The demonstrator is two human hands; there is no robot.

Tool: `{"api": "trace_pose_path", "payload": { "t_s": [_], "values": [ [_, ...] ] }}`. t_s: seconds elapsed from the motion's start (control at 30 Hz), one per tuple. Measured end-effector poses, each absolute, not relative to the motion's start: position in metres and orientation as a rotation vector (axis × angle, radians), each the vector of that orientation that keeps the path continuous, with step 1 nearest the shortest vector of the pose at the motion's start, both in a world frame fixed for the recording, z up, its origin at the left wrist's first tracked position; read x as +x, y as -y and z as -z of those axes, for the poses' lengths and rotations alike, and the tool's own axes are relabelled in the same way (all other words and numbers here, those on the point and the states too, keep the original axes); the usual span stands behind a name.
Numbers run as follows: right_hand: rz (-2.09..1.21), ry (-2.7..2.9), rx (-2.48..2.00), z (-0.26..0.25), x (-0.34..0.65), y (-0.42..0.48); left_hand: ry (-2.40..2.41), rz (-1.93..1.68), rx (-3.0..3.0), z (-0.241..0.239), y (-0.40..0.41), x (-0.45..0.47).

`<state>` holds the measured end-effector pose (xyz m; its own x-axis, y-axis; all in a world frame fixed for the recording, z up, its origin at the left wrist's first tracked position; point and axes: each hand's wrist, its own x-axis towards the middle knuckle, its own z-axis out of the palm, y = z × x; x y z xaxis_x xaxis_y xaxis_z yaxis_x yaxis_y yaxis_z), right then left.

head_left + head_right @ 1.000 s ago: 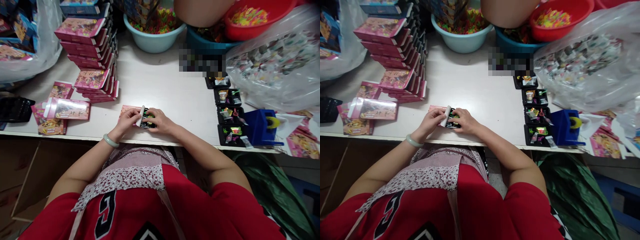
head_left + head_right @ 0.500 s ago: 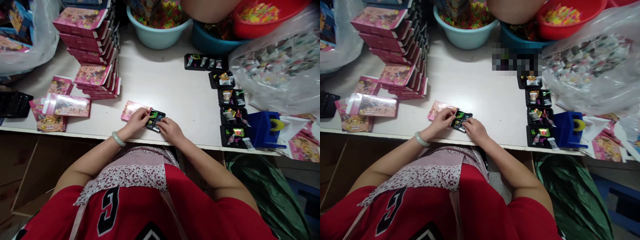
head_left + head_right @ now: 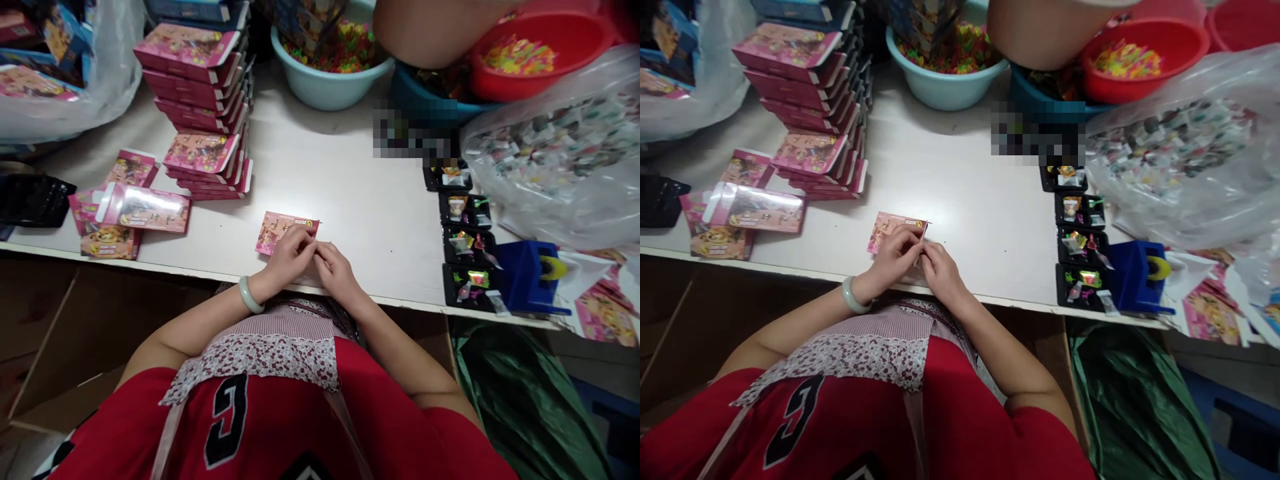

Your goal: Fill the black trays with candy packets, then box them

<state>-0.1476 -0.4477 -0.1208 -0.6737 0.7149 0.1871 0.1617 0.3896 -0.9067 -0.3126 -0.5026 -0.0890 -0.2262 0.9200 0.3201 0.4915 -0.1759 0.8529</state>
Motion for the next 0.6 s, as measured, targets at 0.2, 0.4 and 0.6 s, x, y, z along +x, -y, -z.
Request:
{"api": "trace_pose_path", "payload": {
  "t_s": [0.2,0.4,0.6],
  "values": [
    [-1.550,1.915,-0.484,0.073,-0.228,0.427,-1.945,-1.348,2.052,0.032,0.512,-0.368],
    [-2.080,1.627,-0.496,0.044,-0.355,0.386,-2.297,-1.208,2.004,0.011,0.469,-0.465],
    [-2.210,1.457,-0.618,0.042,-0.346,0.395,-2.250,-1.086,2.016,0.027,0.478,-0.459]
  ]
}}
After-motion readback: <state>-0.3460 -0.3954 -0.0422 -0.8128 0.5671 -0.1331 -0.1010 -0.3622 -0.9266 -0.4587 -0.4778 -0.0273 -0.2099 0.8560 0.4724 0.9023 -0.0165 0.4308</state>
